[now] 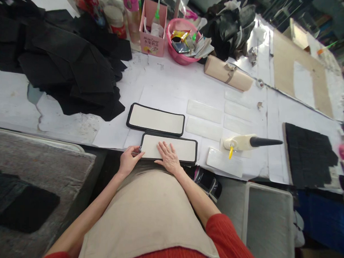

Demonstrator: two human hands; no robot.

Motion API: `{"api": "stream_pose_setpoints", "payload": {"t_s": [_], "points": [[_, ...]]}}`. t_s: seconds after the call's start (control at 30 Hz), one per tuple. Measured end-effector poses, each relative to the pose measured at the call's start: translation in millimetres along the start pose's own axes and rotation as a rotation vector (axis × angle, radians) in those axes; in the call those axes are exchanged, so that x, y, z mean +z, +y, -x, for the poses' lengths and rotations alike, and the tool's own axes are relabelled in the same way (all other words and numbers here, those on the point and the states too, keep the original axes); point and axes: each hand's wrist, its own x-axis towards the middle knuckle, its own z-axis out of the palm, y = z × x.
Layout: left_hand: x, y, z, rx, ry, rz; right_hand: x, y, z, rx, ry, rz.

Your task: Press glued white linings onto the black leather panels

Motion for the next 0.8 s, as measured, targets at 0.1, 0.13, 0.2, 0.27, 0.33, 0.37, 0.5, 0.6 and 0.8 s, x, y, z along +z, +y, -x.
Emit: {"api": "stream_pose_setpoints", "payload": {"t_s": [0.1, 0.13, 0.2, 0.27, 0.33, 0.37, 0.5, 0.6, 0.8], "points": [[3.5, 1, -2, 0.016, 0.051, -0.011, 2, 0, 0, -0.011, 0.016, 0.034], [4.2, 2, -4, 0.02, 0.059, -0.018, 2, 0, 0, -0.012, 0.021, 0.04], [4.6, 4, -8, 0.023, 0.054, -0.022, 2, 0, 0, -0.011, 0.025, 0.044], [3.7, 6, -13, 0.034, 0.03, -0.043, 1, 0, 0, -0.01, 0.023, 0.042], [2.3, 6, -18, 0.061, -0.005, -0.092, 1, 0, 0, -0.007, 0.021, 0.037], [1.7, 6, -21, 0.077, -0.025, -0.113, 0, 0, 0, -0.005, 0.021, 0.034], [1.0, 3, -27, 0.118, -0.063, -0.124, 0, -1, 0, 0.0, 0.025, 0.022], [-0.1, 4, -27, 0.144, -0.051, -0.132, 1, -1, 0, 0.0, 0.028, 0.012], [-13.2, 4, -22, 0.101, -0.045, -0.042, 3, 0, 0, -0.001, 0.04, 0.0]]}}
